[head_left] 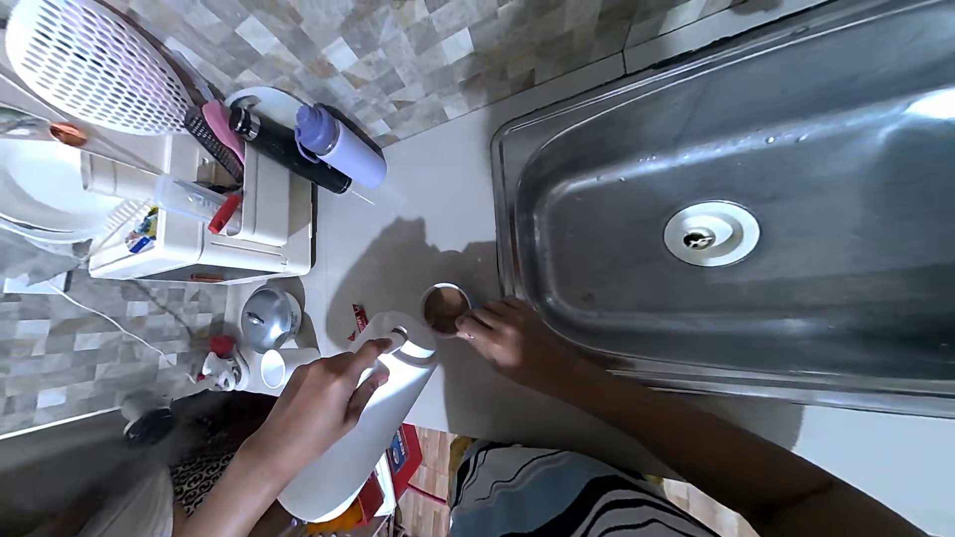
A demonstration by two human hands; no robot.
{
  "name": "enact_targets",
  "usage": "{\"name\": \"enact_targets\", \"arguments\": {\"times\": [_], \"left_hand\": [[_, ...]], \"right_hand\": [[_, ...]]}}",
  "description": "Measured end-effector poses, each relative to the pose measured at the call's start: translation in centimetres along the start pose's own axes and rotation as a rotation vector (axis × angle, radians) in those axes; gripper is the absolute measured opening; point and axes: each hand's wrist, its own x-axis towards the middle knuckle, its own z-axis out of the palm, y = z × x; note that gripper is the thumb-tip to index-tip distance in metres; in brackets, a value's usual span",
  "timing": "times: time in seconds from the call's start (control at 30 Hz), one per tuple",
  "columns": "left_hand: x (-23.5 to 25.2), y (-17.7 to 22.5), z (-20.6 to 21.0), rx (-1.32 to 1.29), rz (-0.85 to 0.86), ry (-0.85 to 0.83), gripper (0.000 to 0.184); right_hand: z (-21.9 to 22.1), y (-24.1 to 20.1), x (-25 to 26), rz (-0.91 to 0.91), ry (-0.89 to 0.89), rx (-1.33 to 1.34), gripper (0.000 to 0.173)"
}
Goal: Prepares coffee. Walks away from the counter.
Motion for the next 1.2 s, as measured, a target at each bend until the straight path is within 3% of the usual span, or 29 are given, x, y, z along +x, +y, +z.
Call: {"name": "enact_targets", "arguments": {"times": [0.5,0.77,1.03,1.2], "left_hand": [[-0.2,-0.4,0.2,-0.012,-0.009,-0.017,0.036],[-0.6,-0.6,0.3,-0.022,0.009,0.008,0.037],[-1.5,-1.1,1.3,-0.096,0.023,0.025,0.036],[-2.3,-1.6,1.9,-0.147,0.023,0.048,0.038]], "right_hand": [[-0.1,-0.9,-1.0,-0.005,-0.005,0.012,0.023],[0.0,-0.2,0.1,0.103,0.050,-0.038,0.025],[-0.4,-2.1,-0.8,0.101,-0.013,-0.062,0.027],[-1.0,-3.0,-0.2,0.224,-0.111,0.006,0.022]]}}
